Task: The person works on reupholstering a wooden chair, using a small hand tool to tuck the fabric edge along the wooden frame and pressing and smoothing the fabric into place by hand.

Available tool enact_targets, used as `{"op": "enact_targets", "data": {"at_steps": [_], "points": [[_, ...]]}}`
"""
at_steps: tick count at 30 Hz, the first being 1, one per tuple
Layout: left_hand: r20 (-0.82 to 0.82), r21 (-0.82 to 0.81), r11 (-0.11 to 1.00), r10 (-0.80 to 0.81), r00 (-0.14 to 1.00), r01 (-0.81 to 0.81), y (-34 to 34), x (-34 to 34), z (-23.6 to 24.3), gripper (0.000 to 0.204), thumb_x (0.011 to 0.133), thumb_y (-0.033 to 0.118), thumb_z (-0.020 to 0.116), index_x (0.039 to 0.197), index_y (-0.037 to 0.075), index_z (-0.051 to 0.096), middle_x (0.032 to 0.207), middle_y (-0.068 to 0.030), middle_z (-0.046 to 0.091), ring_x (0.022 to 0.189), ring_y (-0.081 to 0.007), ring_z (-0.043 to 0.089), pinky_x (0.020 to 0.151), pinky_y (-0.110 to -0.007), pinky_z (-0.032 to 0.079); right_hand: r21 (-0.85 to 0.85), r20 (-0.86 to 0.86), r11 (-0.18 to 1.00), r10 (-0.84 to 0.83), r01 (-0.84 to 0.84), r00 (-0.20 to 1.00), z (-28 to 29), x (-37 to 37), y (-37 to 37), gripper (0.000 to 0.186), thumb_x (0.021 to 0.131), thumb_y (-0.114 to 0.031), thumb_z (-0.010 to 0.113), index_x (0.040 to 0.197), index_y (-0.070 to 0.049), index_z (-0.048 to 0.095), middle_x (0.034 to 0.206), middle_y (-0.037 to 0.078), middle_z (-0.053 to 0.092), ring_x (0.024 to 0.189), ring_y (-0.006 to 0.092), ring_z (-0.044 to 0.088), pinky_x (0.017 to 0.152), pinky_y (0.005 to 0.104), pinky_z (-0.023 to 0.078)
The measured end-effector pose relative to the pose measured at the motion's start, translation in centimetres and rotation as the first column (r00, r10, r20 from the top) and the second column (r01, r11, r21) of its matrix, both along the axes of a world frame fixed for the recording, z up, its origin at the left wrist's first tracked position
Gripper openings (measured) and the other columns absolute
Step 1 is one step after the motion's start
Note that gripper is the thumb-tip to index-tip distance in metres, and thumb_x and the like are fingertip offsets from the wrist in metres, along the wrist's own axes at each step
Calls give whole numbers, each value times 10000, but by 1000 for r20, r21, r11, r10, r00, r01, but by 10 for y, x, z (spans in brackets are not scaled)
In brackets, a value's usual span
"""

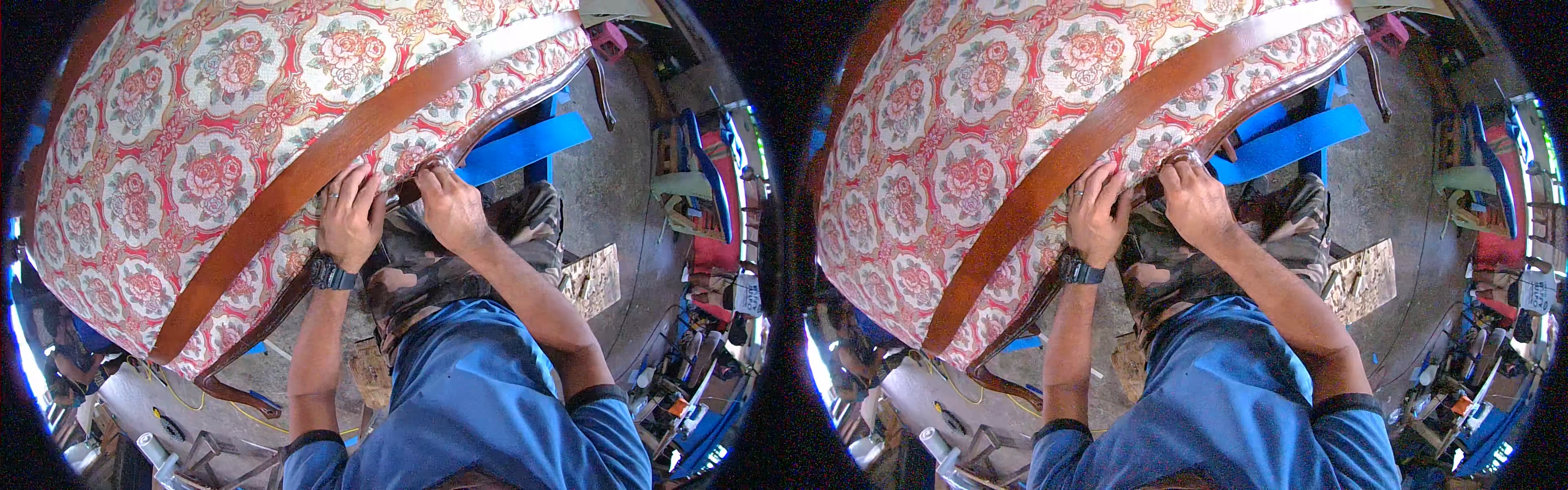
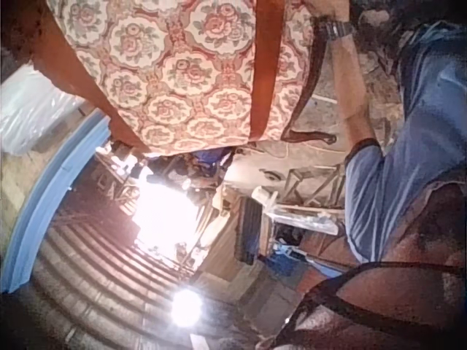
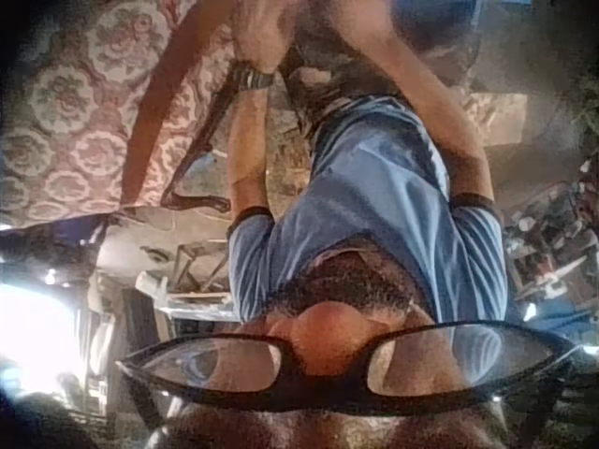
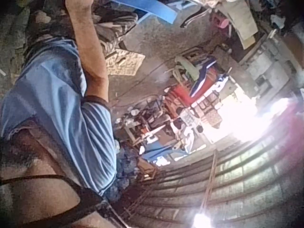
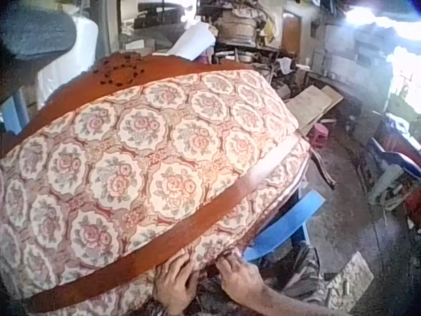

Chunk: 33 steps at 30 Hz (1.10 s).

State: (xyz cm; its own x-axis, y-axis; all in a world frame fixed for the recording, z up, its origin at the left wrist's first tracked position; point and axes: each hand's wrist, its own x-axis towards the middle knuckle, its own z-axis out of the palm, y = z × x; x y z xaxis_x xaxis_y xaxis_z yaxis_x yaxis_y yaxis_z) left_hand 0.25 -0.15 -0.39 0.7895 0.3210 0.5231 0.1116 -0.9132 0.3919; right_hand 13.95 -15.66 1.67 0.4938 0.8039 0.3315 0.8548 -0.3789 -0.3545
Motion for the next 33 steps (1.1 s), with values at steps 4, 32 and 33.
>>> {"op": "enact_targets", "data": {"at_steps": [4, 32, 33], "points": [[4, 3, 1000, 6, 1000, -6, -1, 1, 0, 334, 863, 63, 774, 1192, 29, 731, 1325, -120, 668, 1273, -343, 614, 1058, -483, 486, -128, 112, 991, 56, -41, 992, 14, 3, 0, 121, 854, -83, 650, 964, -33, 635, 930, 140, 700, 886, 314, 729, 723, 424, 605], [9, -1, 1000, 4, 1000, -4, -2, 1, -1, 311, 870, 83, 791, 1170, 22, 733, 1317, -128, 674, 1267, -349, 619, 1062, -480, 487, 94, -44, 995, -30, 34, 999, 15, -2, 5, 138, 955, -137, 701, 876, -41, 641, 838, 164, 710, 776, 354, 717, 690, 448, 581], [16, -5, 1000, 2, 1000, -2, -2, 1, 0, 300, 873, 85, 791, 1160, 19, 736, 1313, -129, 676, 1266, -351, 619, 1062, -481, 488, 98, -46, 994, -39, 43, 998, 16, -2, 4, 138, 955, -137, 701, 876, -41, 641, 838, 164, 710, 776, 354, 717, 690, 448, 581]]}}
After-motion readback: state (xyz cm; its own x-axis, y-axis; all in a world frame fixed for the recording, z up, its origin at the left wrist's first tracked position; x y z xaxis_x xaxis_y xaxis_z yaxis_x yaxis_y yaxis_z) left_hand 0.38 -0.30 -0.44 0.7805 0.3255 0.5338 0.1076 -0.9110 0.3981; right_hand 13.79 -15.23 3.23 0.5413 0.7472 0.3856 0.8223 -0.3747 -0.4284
